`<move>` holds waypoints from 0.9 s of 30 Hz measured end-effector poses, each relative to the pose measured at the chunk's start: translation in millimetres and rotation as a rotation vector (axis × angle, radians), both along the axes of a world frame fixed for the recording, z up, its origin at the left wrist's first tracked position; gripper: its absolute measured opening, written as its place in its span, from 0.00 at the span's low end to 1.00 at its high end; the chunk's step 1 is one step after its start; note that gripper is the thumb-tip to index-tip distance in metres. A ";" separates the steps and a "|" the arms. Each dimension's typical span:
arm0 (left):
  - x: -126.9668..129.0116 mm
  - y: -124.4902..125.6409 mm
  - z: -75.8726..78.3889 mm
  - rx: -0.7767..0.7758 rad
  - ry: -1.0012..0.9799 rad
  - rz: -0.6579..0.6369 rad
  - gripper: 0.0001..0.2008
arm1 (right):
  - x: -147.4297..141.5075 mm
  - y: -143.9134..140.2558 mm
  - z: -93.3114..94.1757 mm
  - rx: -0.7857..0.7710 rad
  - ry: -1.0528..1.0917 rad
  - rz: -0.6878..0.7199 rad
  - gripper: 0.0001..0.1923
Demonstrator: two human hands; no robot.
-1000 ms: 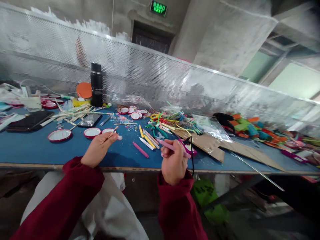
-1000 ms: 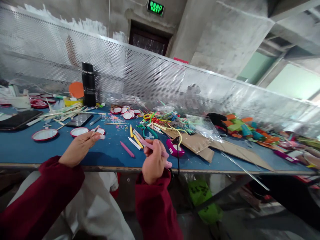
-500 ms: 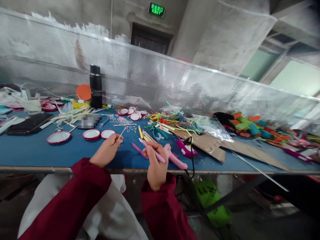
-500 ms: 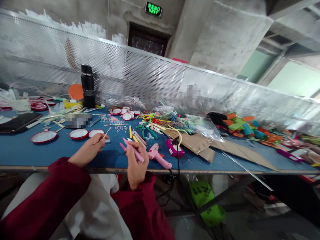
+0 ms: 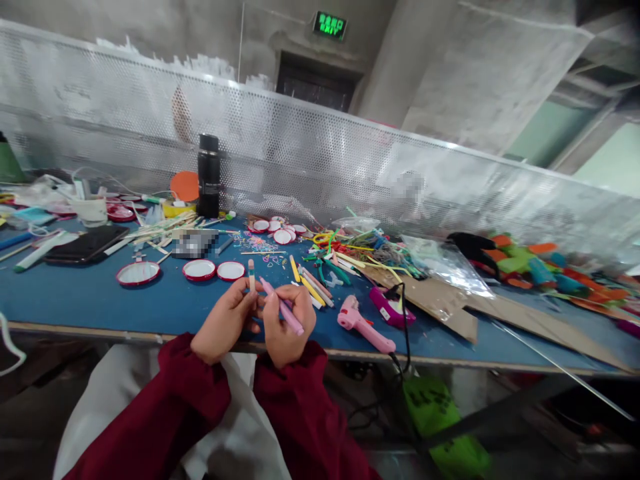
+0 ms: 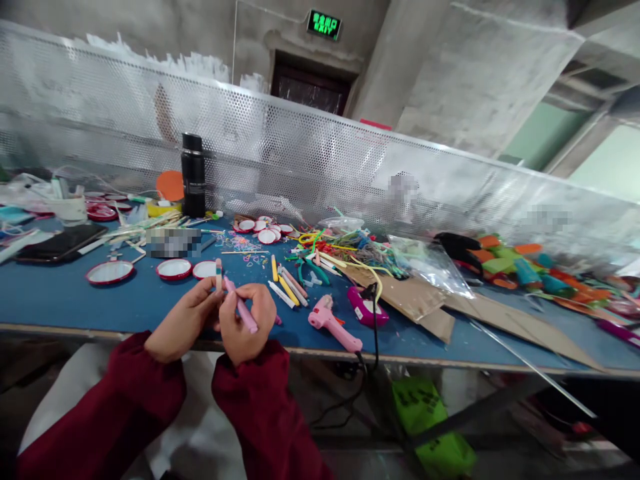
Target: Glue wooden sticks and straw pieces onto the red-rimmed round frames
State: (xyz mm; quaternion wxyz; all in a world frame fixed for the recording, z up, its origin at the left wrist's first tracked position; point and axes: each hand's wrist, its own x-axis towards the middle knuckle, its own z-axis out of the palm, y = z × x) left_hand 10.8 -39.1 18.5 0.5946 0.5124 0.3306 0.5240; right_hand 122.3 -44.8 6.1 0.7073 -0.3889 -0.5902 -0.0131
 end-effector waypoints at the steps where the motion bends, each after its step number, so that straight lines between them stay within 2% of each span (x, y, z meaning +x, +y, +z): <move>1: 0.8 0.2 1.0 0.019 0.006 -0.007 0.18 | 0.0 1.9 0.7 0.007 -0.004 -0.005 0.04; 4: 0.9 1.9 5.2 0.054 0.057 0.020 0.18 | 0.1 6.0 0.2 0.016 -0.005 -0.015 0.04; 8: -2.2 7.9 7.3 0.093 0.177 0.129 0.19 | -0.8 7.0 -2.8 0.040 -0.028 -0.034 0.05; 15: -7.7 10.8 -2.6 0.205 0.304 0.223 0.16 | -2.9 4.6 -1.8 0.104 -0.099 -0.077 0.06; 21: -7.4 8.2 -4.1 0.274 0.386 0.322 0.15 | -4.4 5.8 -1.0 0.110 -0.169 -0.084 0.08; 27: -7.3 8.4 -8.7 0.309 0.421 0.346 0.15 | -4.2 8.0 -1.8 0.135 -0.205 -0.076 0.08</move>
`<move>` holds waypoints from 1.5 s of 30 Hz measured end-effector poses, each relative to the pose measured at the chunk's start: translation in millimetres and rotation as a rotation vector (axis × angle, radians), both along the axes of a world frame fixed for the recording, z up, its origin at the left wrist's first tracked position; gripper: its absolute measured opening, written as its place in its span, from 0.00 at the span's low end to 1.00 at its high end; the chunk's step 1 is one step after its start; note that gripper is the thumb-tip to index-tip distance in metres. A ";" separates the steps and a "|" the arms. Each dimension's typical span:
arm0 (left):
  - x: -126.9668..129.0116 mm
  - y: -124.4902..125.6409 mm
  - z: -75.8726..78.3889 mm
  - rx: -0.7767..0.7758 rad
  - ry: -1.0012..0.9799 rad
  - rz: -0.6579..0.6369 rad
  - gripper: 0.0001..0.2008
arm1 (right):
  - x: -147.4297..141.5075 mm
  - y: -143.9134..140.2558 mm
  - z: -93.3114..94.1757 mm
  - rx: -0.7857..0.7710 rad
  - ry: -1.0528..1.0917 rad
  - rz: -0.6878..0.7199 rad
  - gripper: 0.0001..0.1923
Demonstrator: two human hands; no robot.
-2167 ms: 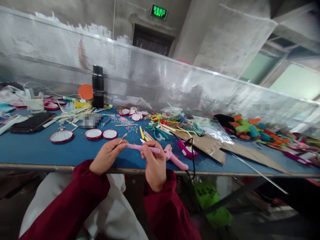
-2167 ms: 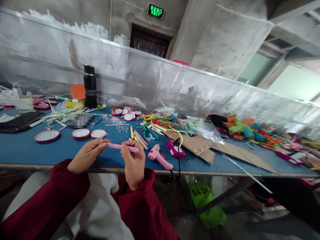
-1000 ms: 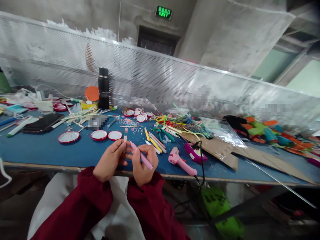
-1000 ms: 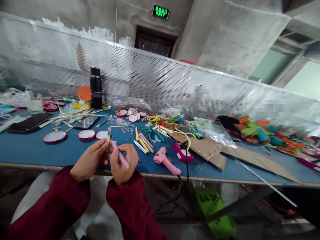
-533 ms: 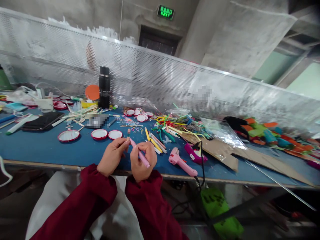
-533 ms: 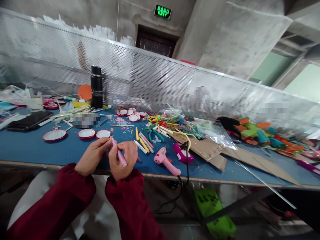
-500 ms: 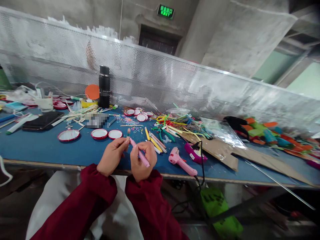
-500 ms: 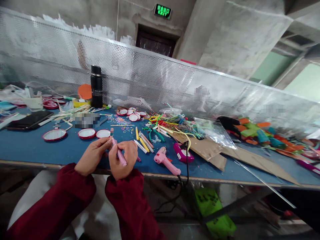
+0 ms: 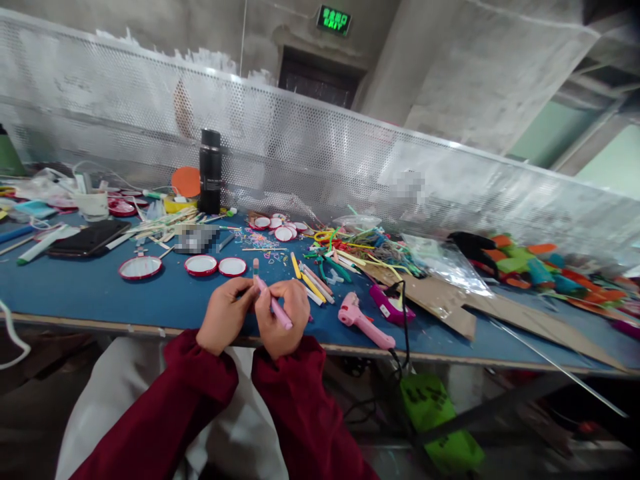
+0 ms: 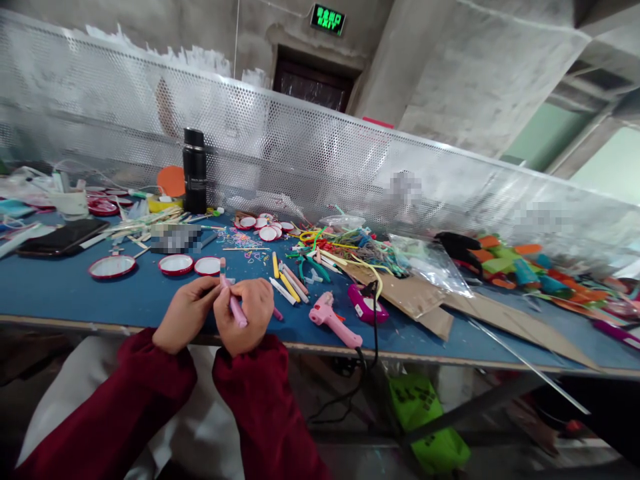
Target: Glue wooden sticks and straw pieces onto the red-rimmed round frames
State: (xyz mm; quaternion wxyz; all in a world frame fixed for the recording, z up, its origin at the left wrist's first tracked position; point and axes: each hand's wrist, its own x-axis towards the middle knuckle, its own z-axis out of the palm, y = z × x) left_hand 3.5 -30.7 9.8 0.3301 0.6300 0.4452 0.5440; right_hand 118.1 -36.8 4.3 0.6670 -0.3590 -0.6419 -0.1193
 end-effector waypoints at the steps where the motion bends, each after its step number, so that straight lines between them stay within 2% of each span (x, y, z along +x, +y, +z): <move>1: -0.1 0.1 -0.8 0.008 0.003 0.005 0.15 | -0.2 0.0 0.2 0.002 0.000 0.001 0.08; 12: 1.1 -1.3 1.5 0.020 0.017 0.042 0.16 | -0.5 -0.9 -0.3 -0.031 0.000 -0.052 0.08; 19: 0.7 -1.3 0.3 0.026 0.003 0.044 0.13 | 0.3 1.0 -1.7 -0.008 -0.045 -0.012 0.08; 25: 0.4 -1.2 0.4 0.029 0.020 0.038 0.15 | -0.5 0.0 -1.1 -0.016 -0.023 -0.037 0.08; 45: 0.3 1.1 -5.4 0.042 0.028 0.048 0.15 | -0.9 1.9 -2.5 0.059 -0.024 -0.039 0.08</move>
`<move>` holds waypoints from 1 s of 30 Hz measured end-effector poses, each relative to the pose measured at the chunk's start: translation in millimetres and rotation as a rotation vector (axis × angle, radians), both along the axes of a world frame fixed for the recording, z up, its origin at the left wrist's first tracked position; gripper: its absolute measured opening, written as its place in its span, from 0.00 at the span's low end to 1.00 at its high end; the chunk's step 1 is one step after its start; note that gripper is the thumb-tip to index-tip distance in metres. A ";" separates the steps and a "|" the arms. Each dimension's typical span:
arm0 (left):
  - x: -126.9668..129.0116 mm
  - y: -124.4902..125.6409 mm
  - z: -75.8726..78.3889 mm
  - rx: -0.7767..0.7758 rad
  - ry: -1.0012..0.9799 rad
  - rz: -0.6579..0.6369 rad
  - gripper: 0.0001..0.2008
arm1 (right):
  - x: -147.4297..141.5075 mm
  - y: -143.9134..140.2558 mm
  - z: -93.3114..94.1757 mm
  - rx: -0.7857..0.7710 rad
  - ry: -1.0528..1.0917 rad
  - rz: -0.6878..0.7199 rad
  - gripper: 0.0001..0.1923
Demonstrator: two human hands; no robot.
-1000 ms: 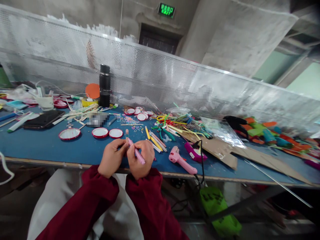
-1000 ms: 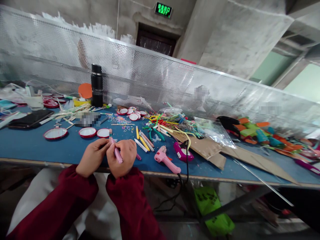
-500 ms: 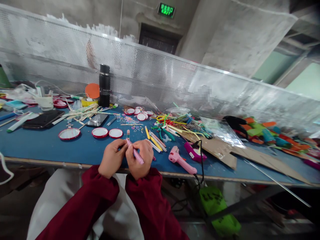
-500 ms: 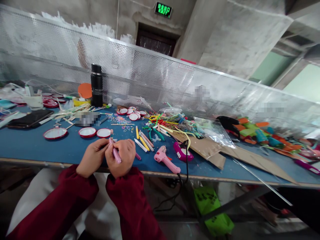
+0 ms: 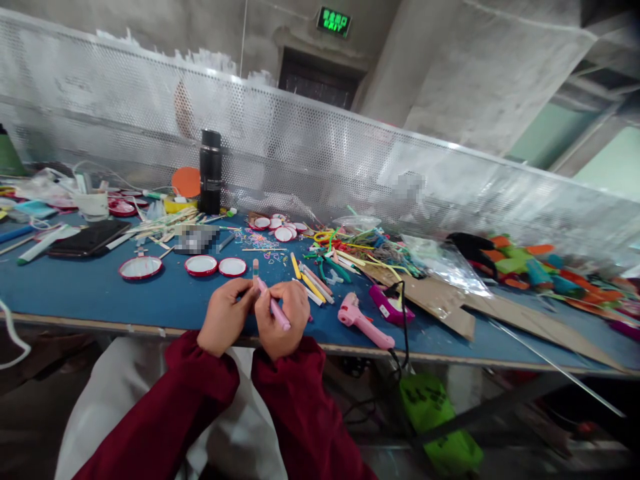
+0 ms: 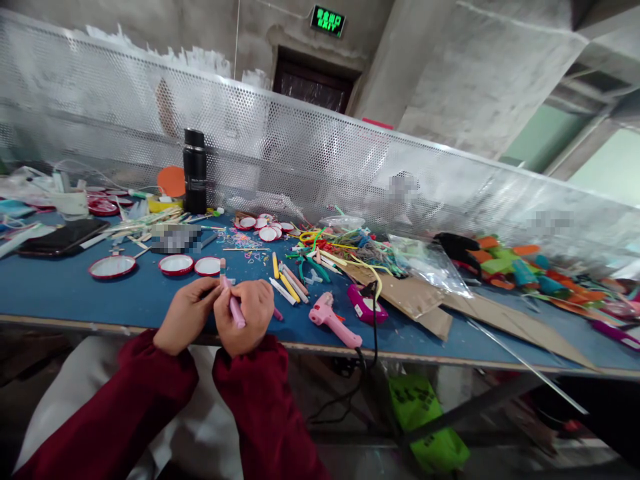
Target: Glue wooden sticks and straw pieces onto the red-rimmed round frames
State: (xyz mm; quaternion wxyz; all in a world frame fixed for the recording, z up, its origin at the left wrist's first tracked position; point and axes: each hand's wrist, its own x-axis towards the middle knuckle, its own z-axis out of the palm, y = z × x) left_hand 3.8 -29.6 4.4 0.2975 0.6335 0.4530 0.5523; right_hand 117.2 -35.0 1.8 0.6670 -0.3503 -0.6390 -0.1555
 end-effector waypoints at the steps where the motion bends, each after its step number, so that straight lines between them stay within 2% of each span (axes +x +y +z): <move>1: 0.0 -0.1 0.0 0.005 -0.003 0.001 0.15 | 0.1 0.2 -0.2 -0.002 -0.009 0.005 0.08; 30: 0.5 -0.8 1.2 0.006 0.018 0.001 0.16 | 0.2 0.5 -1.5 0.003 0.015 -0.005 0.09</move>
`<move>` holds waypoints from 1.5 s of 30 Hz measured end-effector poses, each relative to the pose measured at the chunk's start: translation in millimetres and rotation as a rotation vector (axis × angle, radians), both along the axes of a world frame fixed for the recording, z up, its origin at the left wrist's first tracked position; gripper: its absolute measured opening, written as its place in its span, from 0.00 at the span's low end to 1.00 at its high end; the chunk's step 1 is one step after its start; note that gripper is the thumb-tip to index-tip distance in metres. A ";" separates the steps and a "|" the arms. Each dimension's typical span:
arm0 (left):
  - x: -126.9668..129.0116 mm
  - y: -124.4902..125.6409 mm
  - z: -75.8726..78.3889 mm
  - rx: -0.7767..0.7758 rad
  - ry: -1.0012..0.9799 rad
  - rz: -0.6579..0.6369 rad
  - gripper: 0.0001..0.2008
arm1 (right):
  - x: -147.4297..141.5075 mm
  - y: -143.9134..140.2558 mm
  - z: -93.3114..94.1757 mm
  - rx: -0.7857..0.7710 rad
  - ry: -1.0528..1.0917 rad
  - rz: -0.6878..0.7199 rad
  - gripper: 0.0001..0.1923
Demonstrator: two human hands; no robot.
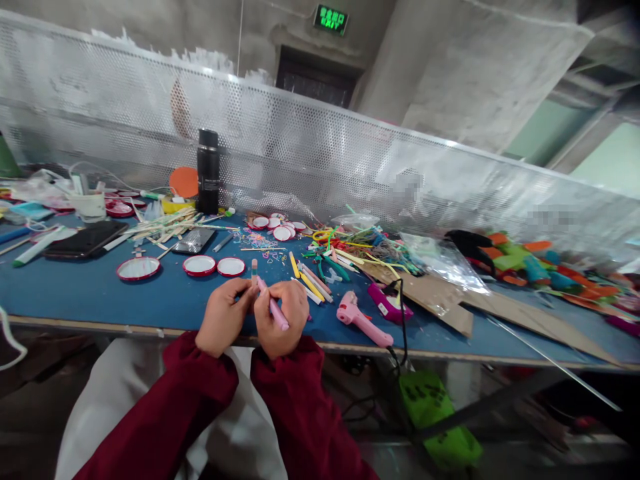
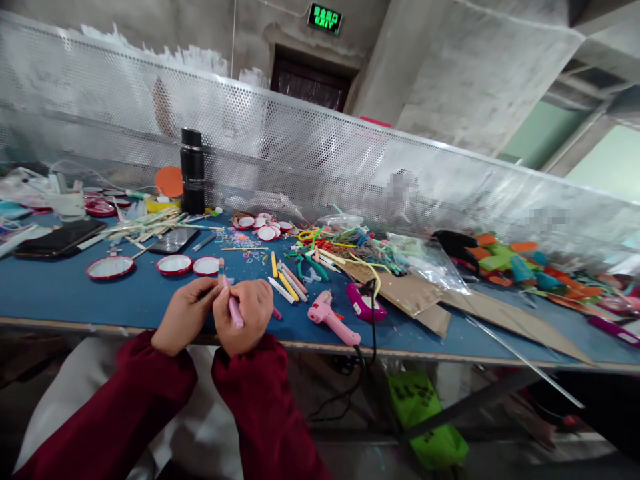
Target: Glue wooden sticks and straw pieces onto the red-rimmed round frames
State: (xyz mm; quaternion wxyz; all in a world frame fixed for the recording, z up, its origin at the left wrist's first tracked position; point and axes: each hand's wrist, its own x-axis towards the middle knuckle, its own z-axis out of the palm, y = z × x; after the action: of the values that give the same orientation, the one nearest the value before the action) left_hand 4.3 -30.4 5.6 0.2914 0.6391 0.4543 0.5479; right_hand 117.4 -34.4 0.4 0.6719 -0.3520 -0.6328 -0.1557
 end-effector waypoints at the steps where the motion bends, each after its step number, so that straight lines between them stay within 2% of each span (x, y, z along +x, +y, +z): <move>1: -0.1 0.4 -0.6 0.002 -0.002 0.002 0.16 | -0.1 0.0 0.0 -0.001 -0.007 0.005 0.09; 22: -0.2 -2.5 2.3 0.011 -0.001 0.013 0.16 | 0.6 0.1 -0.5 -0.008 -0.016 0.004 0.09; 45: -1.6 -0.2 -1.0 0.032 0.018 0.019 0.15 | -0.8 -2.3 1.1 -0.012 -0.026 0.021 0.08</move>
State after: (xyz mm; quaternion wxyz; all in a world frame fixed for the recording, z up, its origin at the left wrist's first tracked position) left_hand 2.6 -30.7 4.6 0.2720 0.6443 0.4542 0.5519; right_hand 116.6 -36.8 1.5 0.6631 -0.3473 -0.6460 -0.1492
